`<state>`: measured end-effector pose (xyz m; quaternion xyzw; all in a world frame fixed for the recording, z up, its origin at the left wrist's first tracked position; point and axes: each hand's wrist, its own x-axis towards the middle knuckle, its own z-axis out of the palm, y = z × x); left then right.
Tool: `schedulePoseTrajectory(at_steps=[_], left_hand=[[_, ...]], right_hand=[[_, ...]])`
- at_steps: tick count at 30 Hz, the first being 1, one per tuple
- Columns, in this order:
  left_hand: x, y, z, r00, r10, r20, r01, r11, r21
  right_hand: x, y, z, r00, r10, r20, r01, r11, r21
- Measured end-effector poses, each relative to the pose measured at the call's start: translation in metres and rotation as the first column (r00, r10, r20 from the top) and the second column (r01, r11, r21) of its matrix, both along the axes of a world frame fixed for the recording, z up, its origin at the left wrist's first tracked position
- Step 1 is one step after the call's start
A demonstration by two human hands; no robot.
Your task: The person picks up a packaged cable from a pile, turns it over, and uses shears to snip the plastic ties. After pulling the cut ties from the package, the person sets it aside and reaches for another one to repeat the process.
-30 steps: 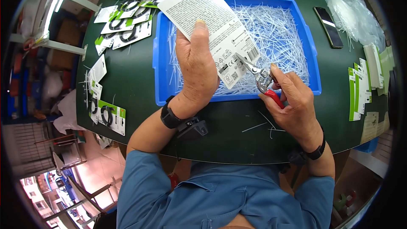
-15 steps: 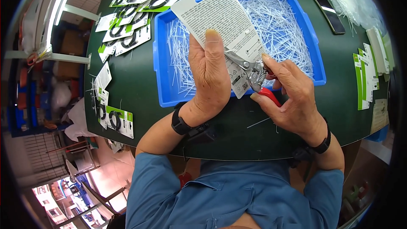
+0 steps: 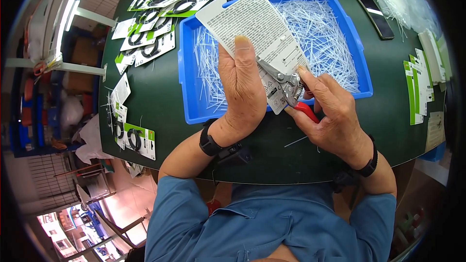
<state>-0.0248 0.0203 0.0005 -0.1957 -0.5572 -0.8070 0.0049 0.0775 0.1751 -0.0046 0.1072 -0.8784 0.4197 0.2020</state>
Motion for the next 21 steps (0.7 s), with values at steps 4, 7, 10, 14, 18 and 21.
schedulePoseTrajectory(at_steps=[4, 7, 10, 14, 18, 21], left_hand=[[-0.001, 0.002, 0.001, 1.000, -0.003, 0.019, 0.003, 1.000, 0.015], [-0.004, -0.002, 0.000, 1.000, -0.022, 0.001, 0.022, 1.000, -0.008], [-0.010, -0.007, 0.001, 0.997, -0.028, -0.066, 0.025, 0.999, -0.044], [-0.027, -0.020, 0.015, 0.990, -0.063, -0.124, 0.042, 0.985, -0.167], [-0.035, -0.036, 0.046, 0.991, -0.130, -0.008, 0.126, 0.972, -0.198], [-0.041, -0.042, 0.057, 0.981, -0.143, 0.128, 0.164, 0.971, -0.172]], right_hand=[[-0.001, 0.002, -0.003, 1.000, -0.005, -0.027, 0.004, 1.000, -0.012], [-0.001, 0.003, -0.005, 0.999, -0.009, -0.041, 0.009, 1.000, -0.013], [-0.002, 0.004, 0.001, 0.999, 0.008, -0.034, -0.009, 1.000, -0.011], [-0.001, 0.016, 0.006, 0.998, -0.048, -0.031, 0.045, 0.995, -0.088], [-0.008, 0.031, 0.011, 0.977, -0.104, -0.184, 0.094, 0.994, -0.064], [-0.007, 0.035, 0.010, 0.982, -0.118, -0.149, 0.100, 0.987, -0.127]])
